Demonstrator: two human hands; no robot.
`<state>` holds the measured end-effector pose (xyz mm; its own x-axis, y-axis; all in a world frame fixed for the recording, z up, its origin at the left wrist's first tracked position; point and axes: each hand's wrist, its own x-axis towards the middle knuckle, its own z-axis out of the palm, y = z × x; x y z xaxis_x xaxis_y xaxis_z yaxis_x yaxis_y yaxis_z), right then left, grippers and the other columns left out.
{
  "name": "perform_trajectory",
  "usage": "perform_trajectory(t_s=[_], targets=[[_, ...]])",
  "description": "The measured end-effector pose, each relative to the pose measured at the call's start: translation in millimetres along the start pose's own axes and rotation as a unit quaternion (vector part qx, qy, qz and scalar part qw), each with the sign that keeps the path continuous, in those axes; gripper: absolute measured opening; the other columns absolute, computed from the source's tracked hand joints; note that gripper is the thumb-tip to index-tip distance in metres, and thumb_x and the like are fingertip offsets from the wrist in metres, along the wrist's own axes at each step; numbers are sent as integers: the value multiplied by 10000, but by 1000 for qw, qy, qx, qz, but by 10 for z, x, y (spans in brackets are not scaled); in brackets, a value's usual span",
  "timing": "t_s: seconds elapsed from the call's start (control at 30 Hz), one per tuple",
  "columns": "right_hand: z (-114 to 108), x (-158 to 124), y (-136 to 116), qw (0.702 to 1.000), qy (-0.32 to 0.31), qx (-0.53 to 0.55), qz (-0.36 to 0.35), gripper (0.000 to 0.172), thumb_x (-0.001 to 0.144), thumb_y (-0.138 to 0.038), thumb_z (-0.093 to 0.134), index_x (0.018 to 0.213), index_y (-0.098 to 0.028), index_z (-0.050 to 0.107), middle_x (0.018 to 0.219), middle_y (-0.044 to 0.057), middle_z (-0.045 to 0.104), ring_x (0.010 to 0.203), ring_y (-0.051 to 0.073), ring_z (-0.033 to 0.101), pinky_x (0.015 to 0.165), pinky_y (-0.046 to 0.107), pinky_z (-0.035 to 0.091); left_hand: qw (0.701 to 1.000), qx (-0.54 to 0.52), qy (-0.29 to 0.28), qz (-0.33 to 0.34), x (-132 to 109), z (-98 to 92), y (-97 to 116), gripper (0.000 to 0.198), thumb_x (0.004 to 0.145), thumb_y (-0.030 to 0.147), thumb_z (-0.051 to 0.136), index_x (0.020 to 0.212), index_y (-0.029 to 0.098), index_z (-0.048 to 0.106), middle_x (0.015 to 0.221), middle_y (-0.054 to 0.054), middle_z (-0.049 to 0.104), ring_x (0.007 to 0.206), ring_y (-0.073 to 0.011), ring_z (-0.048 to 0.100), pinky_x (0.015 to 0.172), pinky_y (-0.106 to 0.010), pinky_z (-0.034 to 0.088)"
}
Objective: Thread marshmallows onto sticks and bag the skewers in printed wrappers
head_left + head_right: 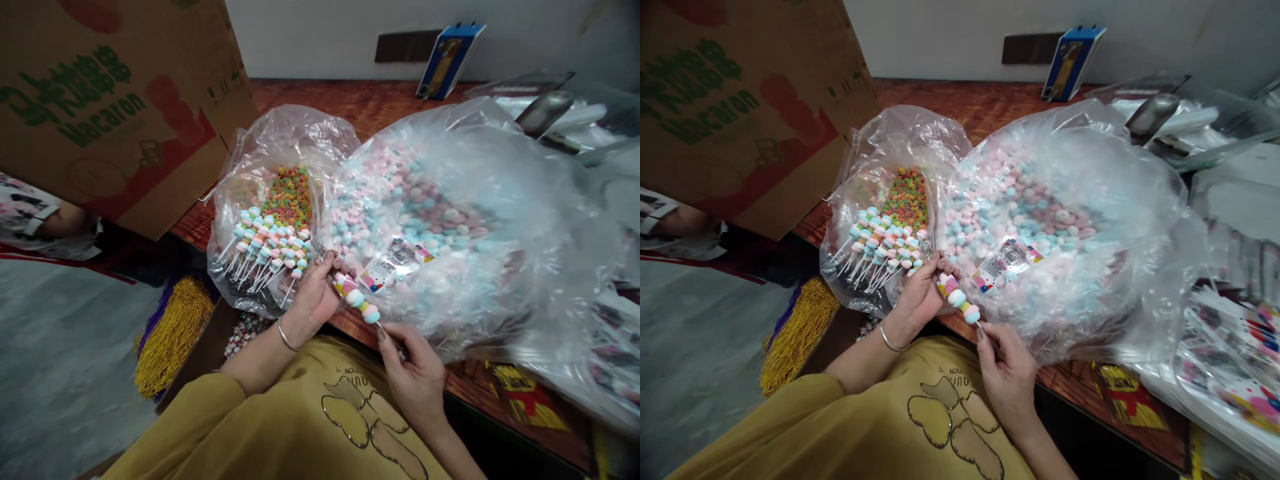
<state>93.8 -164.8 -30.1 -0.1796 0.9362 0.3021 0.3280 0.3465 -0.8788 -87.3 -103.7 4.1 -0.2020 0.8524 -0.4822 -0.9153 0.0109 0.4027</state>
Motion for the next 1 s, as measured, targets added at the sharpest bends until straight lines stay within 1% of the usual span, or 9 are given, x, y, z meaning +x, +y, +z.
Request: perform_trajectory(t_s=[0.13, 0.3, 0.43, 0.53, 0.63, 0.73, 0.87, 0.93, 1.0], targets=[[22, 4, 30, 995, 21, -56, -84, 67, 945, -173, 647, 918, -203, 700, 734, -12, 644, 629, 120, 583, 611, 228, 463, 1000, 15, -10, -8, -43, 31, -34, 187, 888, 219, 771, 826, 148, 610, 618, 67, 518, 565, -60, 534, 656, -210, 514], [57, -35, 6, 994, -56, 38, 80, 274, 988, -385, 599, 803, -197, 671, 613, -19, 588, 535, 119, 534, 516, 235, 410, 999, 42, -28, 16, -58, 42, -122, 313, 808, 341, 860, 842, 152, 613, 588, 87, 474, 515, -45, 472, 585, -192, 476], [137, -54, -13, 878, -143, 299, 345, 498, 907, -675, 603, 721, -215, 571, 472, -111, 302, 375, 76, 261, 383, 225, 262, 997, 45, -66, 22, -35, 27, -174, 398, 732, 388, 912, 833, 159, 602, 608, 91, 467, 517, -41, 471, 584, -196, 477], [179, -59, 18, 822, -148, 385, 392, 500, 867, -696, 644, 754, -215, 566, 495, -135, 249, 387, 59, 178, 388, 222, 245, 997, 55, -60, 14, -25, 28, -192, 400, 749, 411, 896, 832, 161, 595, 615, 86, 479, 518, -46, 480, 589, -204, 487], [168, -68, 64, 915, -114, 272, 274, 400, 975, -559, 584, 785, -207, 592, 542, -87, 370, 452, 89, 323, 454, 233, 295, 996, 70, -42, 22, -24, 42, -211, 389, 778, 424, 872, 826, 164, 587, 623, 77, 497, 528, -53, 492, 603, -208, 495], [132, -62, 95, 998, -48, 17, 39, 271, 1038, -326, 536, 821, -193, 629, 679, -8, 562, 609, 129, 506, 578, 264, 382, 996, 83, -25, 28, -33, 70, -230, 369, 800, 415, 855, 821, 168, 582, 628, 72, 502, 536, -56, 501, 603, -199, 484], [127, -19, 111, 941, 26, -261, -214, 143, 1011, -170, 581, 899, -156, 669, 636, 9, 568, 594, 160, 483, 597, 316, 350, 995, 94, 3, 25, -63, 118, -258, 354, 827, 427, 828, 842, 168, 587, 636, 65, 509, 533, -62, 509, 586, -196, 467], [148, -5, 111, 917, 44, -311, -247, 114, 1002, -170, 609, 914, -142, 677, 616, 14, 571, 578, 165, 473, 585, 327, 332, 995, 95, 17, 26, -76, 136, -275, 356, 841, 450, 809, 859, 170, 590, 637, 64, 507, 528, -62, 507, 576, -190, 458], [169, -5, 101, 932, 38, -285, -223, 134, 1011, -189, 602, 909, -149, 680, 629, 20, 594, 574, 158, 492, 579, 318, 335, 995, 97, 19, 23, -85, 142, -294, 365, 850, 475, 793, 864, 172, 589, 641, 61, 510, 532, -63, 510, 572, -186, 452]])
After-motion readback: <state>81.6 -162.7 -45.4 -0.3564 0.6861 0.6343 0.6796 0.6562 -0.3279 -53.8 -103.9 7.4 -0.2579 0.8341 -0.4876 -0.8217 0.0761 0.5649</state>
